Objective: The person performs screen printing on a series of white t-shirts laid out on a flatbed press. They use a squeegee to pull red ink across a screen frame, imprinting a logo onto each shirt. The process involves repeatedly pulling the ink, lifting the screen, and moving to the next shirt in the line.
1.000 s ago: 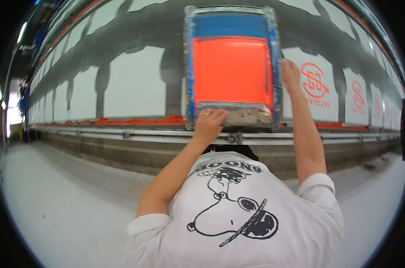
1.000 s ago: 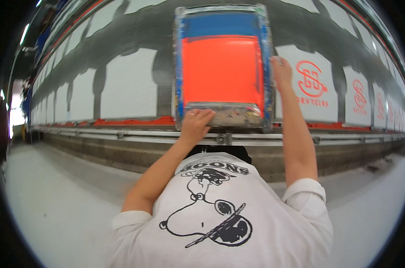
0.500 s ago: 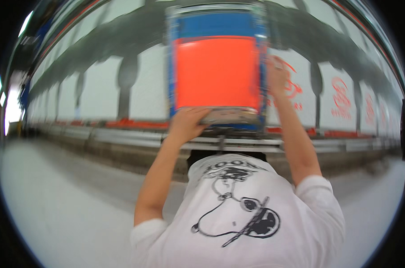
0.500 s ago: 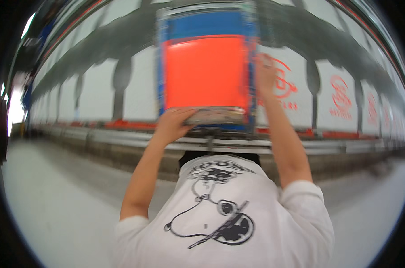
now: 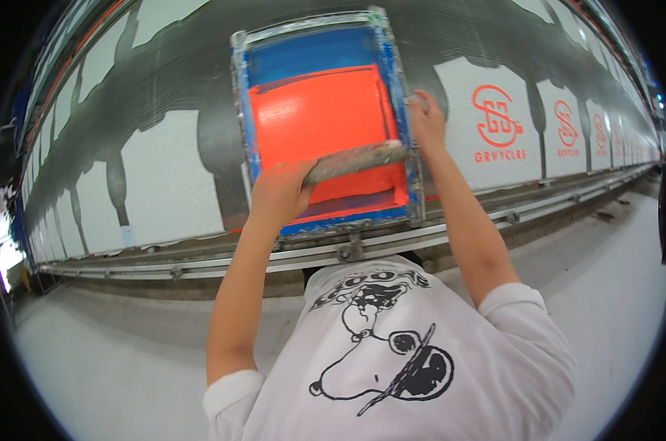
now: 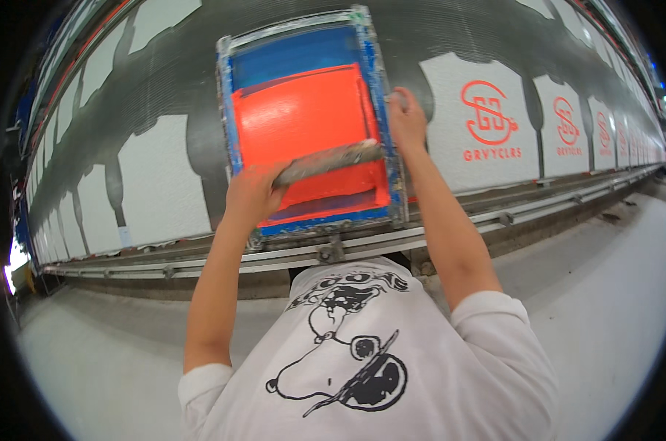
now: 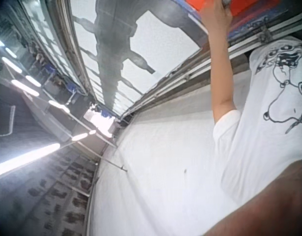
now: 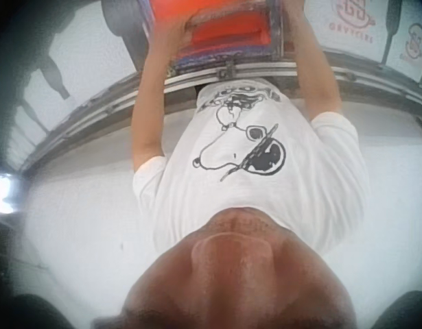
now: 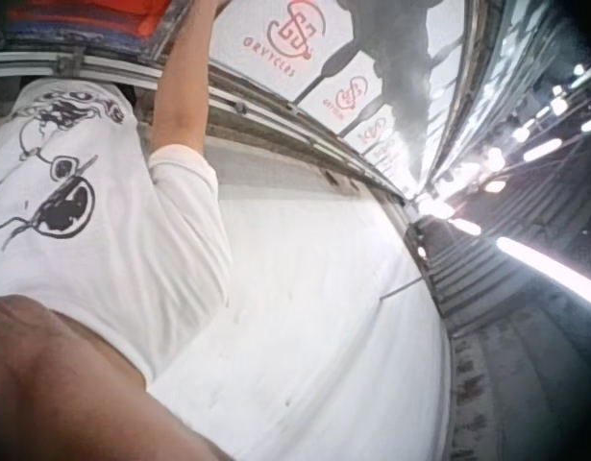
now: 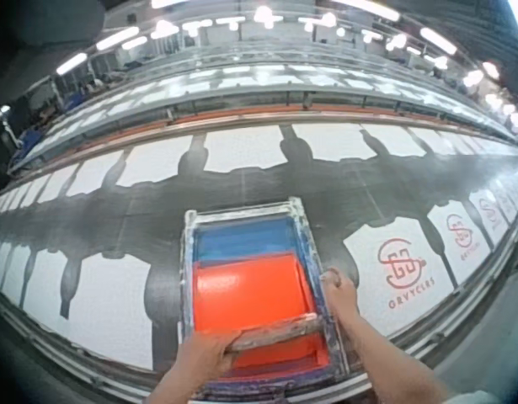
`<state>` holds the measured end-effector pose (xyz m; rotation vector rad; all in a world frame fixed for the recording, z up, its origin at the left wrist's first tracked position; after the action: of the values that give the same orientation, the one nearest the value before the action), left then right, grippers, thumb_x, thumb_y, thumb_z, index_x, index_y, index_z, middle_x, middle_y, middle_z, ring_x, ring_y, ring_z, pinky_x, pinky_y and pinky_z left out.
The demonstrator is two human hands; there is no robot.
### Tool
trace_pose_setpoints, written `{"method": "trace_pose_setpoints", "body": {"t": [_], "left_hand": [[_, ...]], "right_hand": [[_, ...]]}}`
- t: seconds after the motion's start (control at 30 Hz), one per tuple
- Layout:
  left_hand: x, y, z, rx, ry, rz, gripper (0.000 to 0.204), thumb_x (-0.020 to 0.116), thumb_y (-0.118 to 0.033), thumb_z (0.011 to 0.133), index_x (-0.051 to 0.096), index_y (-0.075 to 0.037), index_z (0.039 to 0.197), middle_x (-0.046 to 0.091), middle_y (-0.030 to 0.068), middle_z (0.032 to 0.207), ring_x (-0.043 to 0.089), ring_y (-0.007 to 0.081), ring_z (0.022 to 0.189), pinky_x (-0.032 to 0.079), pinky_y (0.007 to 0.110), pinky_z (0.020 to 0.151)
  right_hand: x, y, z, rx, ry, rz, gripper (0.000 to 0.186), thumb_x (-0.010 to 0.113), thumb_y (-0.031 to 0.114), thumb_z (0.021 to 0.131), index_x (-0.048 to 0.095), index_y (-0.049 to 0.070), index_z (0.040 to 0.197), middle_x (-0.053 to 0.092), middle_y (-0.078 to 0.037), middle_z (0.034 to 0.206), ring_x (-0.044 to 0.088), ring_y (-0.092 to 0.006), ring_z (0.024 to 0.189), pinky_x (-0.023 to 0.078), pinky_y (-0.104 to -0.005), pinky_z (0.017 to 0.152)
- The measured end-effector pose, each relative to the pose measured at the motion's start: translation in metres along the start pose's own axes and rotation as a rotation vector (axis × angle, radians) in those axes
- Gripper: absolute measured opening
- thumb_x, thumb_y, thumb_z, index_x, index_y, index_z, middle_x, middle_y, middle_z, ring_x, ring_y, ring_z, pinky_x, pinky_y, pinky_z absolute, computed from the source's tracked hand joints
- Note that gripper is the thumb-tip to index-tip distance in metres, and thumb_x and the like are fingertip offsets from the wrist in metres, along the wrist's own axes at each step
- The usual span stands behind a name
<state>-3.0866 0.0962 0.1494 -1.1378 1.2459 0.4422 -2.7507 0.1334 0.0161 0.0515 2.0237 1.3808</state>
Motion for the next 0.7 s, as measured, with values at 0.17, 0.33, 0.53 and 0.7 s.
{"method": "trace_pose_setpoints", "body": {"t": [0.17,0.33,0.53,0.7], "left_hand": [[-0.017,0.063,0.090,-0.038,0.064,0.025,0.028,0.071,-0.031,0.087,0.074,-0.021,0.114,0.073,0.0105,0.095,0.070,0.0342,0.090,0.055,0.047,0.075],[-0.029,0.091,0.168,-0.019,0.142,0.060,0.031,0.073,-0.036,0.085,0.076,-0.019,0.111,0.074,0.0103,0.097,0.070,0.0337,0.092,0.055,0.046,0.079],[-0.024,0.112,0.185,-0.015,0.196,0.049,0.056,0.076,-0.051,0.080,0.074,-0.013,0.121,0.072,0.0176,0.111,0.068,0.0354,0.105,0.053,0.045,0.088],[-0.028,0.136,0.174,-0.113,0.195,0.149,0.046,0.078,-0.048,0.080,0.073,-0.002,0.087,0.070,0.0220,0.081,0.067,0.0421,0.080,0.051,0.048,0.070]], "right_hand": [[0.007,0.019,-0.009,-0.024,0.001,-0.134,0.040,0.062,0.038,0.097,0.066,0.016,0.130,0.072,-0.010,0.080,0.065,-0.0224,0.070,0.051,-0.0383,0.074],[0.004,0.016,-0.005,-0.140,-0.050,-0.138,0.042,0.065,0.036,0.096,0.065,0.015,0.132,0.073,-0.016,0.101,0.069,-0.0264,0.085,0.052,-0.0373,0.081],[-0.007,0.052,-0.002,-0.436,-0.268,-0.395,0.045,0.074,0.033,0.089,0.069,0.000,0.119,0.071,-0.020,0.116,0.065,-0.0361,0.113,0.048,-0.0452,0.100],[0.085,0.199,0.027,-0.880,0.297,-0.613,0.055,0.082,0.054,0.073,0.077,0.011,0.107,0.074,-0.008,0.104,0.067,-0.0305,0.104,0.049,-0.0443,0.089]]}}
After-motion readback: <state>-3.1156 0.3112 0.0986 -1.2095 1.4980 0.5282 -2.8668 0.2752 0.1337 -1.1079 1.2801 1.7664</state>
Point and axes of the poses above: each hand's wrist, its own z-axis towards the middle knuckle, its own x-axis out of the palm, y = z × x, the point moved 10 cm from there along z, towards the middle knuckle
